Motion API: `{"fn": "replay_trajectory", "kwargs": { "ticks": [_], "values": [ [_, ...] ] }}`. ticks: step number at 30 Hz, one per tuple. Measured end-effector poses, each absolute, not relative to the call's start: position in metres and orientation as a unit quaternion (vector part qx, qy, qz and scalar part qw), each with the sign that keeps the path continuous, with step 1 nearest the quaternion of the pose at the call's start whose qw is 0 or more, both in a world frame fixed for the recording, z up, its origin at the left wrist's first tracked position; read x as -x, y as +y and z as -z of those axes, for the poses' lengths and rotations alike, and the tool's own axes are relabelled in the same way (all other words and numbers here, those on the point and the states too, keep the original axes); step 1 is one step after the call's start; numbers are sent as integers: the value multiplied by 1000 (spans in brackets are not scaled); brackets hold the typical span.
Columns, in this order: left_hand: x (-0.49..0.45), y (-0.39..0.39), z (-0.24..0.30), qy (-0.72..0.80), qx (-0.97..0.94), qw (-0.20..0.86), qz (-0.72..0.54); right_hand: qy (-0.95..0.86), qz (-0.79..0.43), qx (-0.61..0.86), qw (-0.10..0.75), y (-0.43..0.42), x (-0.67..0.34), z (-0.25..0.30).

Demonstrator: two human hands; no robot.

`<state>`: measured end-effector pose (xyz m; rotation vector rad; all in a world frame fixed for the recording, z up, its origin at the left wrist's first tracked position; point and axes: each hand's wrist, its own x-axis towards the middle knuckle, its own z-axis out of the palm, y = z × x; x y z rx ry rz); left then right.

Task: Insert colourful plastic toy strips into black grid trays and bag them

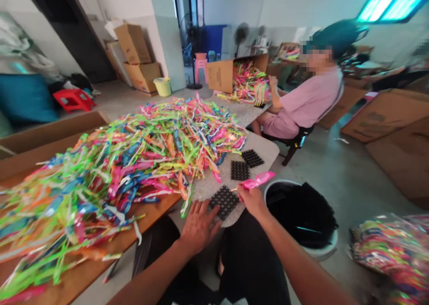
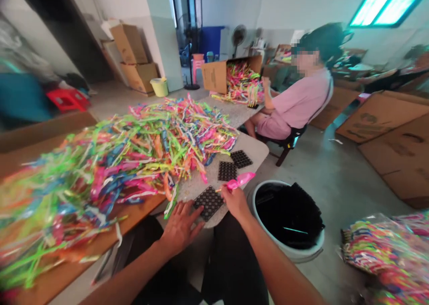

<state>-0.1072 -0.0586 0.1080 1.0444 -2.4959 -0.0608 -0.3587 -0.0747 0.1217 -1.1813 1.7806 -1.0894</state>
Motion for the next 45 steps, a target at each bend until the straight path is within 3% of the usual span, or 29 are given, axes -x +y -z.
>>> {"fn": "replay_trajectory", "kwargs": {
  "ticks": [4, 12, 30, 45],
  "values": [
    [122, -47, -117, -884, -421, 196, 56, 668, 426, 456, 405, -75, 354, -120],
    [120, -48, -108, -889, -385, 233, 85, 674, 360, 588, 267, -72, 340, -119],
    [127, -49, -98, -904, -375, 161, 126, 643, 209, 696, 241, -106, 317, -146],
    [125, -55, -99, -904, -367, 172, 135, 581, 62, 798, 148, -120, 311, -169]
  ]
}}
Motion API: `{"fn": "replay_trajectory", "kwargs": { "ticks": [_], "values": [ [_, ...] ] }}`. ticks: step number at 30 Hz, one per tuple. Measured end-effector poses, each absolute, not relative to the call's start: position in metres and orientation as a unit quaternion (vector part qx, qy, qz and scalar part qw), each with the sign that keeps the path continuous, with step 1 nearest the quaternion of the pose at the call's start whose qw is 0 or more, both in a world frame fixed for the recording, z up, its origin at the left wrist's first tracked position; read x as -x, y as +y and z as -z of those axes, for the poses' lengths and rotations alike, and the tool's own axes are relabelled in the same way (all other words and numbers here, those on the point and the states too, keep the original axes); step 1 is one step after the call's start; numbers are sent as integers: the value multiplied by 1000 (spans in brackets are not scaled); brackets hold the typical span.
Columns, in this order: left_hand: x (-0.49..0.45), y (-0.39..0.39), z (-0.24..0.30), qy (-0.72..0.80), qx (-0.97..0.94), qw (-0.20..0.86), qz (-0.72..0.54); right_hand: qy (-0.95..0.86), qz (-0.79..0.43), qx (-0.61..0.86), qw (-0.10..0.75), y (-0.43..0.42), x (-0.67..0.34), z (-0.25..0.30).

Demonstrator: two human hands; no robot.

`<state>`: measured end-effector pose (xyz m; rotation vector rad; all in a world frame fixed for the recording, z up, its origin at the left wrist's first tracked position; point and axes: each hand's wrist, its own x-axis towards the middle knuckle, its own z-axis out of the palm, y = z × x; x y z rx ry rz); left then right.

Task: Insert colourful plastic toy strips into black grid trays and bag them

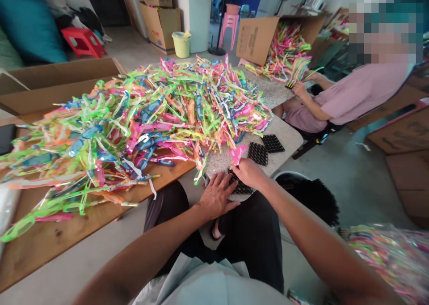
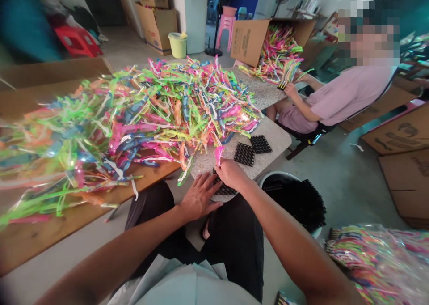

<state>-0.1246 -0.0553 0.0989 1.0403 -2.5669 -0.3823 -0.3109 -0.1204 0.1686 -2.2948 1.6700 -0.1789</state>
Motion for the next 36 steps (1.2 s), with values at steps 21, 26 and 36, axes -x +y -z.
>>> {"fn": "replay_trajectory", "kwargs": {
  "ticks": [21, 26, 36],
  "values": [
    [124, -53, -99, -900, -370, 184, 140, 641, 258, 501, 522, -136, 338, -136],
    [123, -54, -98, -900, -369, 185, 139, 652, 202, 596, 423, -131, 334, -145],
    [124, -54, -97, -899, -373, 180, 138, 591, 35, 795, 135, -133, 313, -168]
  ]
}}
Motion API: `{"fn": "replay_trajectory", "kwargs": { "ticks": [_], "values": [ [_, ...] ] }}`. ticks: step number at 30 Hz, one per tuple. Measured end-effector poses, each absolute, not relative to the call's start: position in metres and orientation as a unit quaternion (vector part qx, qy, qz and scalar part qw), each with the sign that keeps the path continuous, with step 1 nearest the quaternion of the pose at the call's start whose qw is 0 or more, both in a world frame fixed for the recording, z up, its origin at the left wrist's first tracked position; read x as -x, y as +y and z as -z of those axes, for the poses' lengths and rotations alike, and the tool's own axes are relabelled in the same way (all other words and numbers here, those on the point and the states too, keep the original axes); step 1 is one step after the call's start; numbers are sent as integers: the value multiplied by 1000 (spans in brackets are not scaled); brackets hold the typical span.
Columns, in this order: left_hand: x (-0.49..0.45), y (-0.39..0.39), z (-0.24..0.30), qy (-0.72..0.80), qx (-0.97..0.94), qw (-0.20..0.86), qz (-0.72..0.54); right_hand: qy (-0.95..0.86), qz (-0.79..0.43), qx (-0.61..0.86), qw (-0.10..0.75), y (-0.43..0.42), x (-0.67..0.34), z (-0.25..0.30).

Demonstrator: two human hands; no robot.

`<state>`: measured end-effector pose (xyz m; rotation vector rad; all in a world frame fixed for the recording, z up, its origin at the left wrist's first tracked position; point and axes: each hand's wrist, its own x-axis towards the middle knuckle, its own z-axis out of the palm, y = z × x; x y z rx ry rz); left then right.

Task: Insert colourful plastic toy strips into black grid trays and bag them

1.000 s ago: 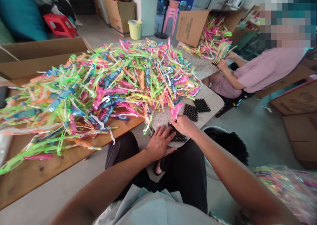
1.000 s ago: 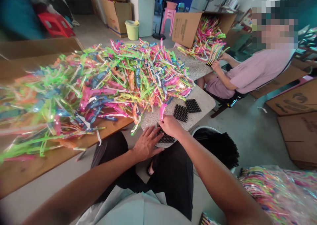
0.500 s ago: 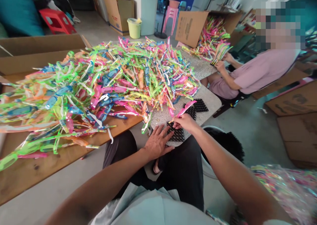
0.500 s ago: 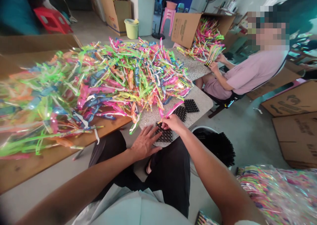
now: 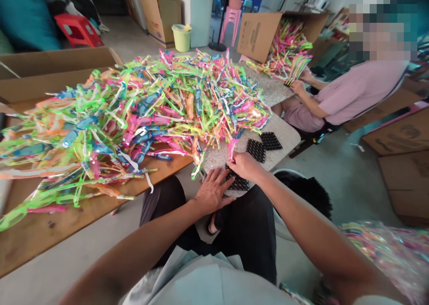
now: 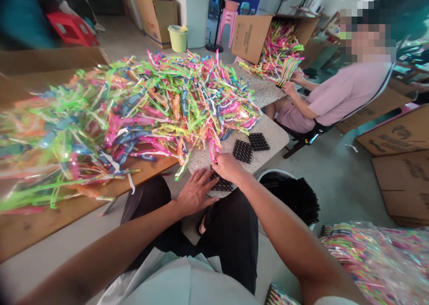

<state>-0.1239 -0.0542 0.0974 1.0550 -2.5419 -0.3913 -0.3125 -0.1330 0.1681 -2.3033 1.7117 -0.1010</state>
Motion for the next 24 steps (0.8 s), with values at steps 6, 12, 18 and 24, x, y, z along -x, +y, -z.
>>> {"fn": "replay_trajectory", "kwargs": {
  "ticks": [6, 12, 18, 24],
  "values": [
    [124, -53, -98, -896, -377, 179, 151, 592, 65, 783, 181, -136, 319, -168],
    [124, -54, -96, -897, -374, 181, 152, 624, 169, 665, 374, -134, 331, -168],
    [116, -52, -87, -896, -347, 232, 154, 664, 340, 542, 387, -132, 377, -167],
    [103, -49, -76, -897, -305, 280, 152, 665, 348, 514, 415, -92, 388, -154]
  ]
}}
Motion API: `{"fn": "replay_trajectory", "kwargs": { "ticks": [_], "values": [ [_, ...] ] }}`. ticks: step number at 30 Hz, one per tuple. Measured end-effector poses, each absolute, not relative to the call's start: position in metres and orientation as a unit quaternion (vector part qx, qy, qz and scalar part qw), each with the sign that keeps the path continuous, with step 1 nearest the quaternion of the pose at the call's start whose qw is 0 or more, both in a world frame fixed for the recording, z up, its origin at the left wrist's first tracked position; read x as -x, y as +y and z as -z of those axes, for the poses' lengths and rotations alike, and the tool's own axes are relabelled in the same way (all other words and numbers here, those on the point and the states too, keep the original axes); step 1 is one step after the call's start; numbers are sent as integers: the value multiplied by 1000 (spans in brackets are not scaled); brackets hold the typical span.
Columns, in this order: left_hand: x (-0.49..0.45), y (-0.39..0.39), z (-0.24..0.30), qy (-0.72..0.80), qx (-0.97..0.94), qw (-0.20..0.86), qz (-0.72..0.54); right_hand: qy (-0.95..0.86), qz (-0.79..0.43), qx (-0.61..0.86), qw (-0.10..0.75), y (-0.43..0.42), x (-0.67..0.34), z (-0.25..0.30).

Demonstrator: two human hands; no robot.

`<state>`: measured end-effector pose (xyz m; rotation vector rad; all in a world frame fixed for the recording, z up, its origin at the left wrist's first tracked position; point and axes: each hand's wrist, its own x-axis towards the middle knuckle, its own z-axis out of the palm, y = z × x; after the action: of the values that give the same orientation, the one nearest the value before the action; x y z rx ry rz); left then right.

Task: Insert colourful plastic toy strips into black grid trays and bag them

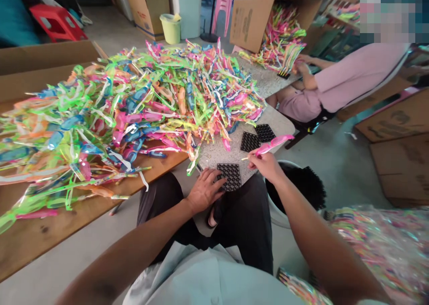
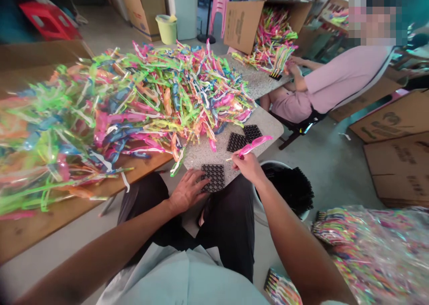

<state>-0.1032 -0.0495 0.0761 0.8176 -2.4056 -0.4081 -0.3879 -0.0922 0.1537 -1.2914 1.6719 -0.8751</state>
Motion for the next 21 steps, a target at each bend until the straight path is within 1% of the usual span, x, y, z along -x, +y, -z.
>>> {"fn": "replay_trajectory", "kwargs": {
  "ticks": [3, 5, 7, 9, 11, 13, 15, 17, 19, 21],
  "values": [
    [100, -48, -81, -878, -293, 321, 200, 658, 381, 485, 432, -72, 383, -145],
    [102, -49, -90, -818, -327, 377, 286, 646, 415, 462, 444, -63, 381, -143],
    [106, -53, -102, -690, -393, 440, 420, 635, 453, 425, 460, -57, 379, -144],
    [110, -61, -115, -508, -430, 483, 569, 624, 483, 388, 476, -54, 378, -146],
    [112, -71, -126, -346, -415, 491, 684, 617, 497, 368, 486, -52, 378, -149],
    [112, -80, -134, -260, -381, 484, 744, 611, 499, 364, 496, -52, 377, -151],
    [110, -85, -137, -249, -372, 477, 757, 608, 498, 363, 501, -52, 377, -153],
    [107, -86, -134, -312, -396, 483, 716, 610, 495, 363, 501, -52, 377, -153],
    [103, -85, -127, -466, -423, 493, 601, 615, 491, 367, 496, -52, 377, -153],
    [98, -83, -116, -662, -401, 465, 430, 619, 487, 379, 487, -53, 378, -151]
  ]
}}
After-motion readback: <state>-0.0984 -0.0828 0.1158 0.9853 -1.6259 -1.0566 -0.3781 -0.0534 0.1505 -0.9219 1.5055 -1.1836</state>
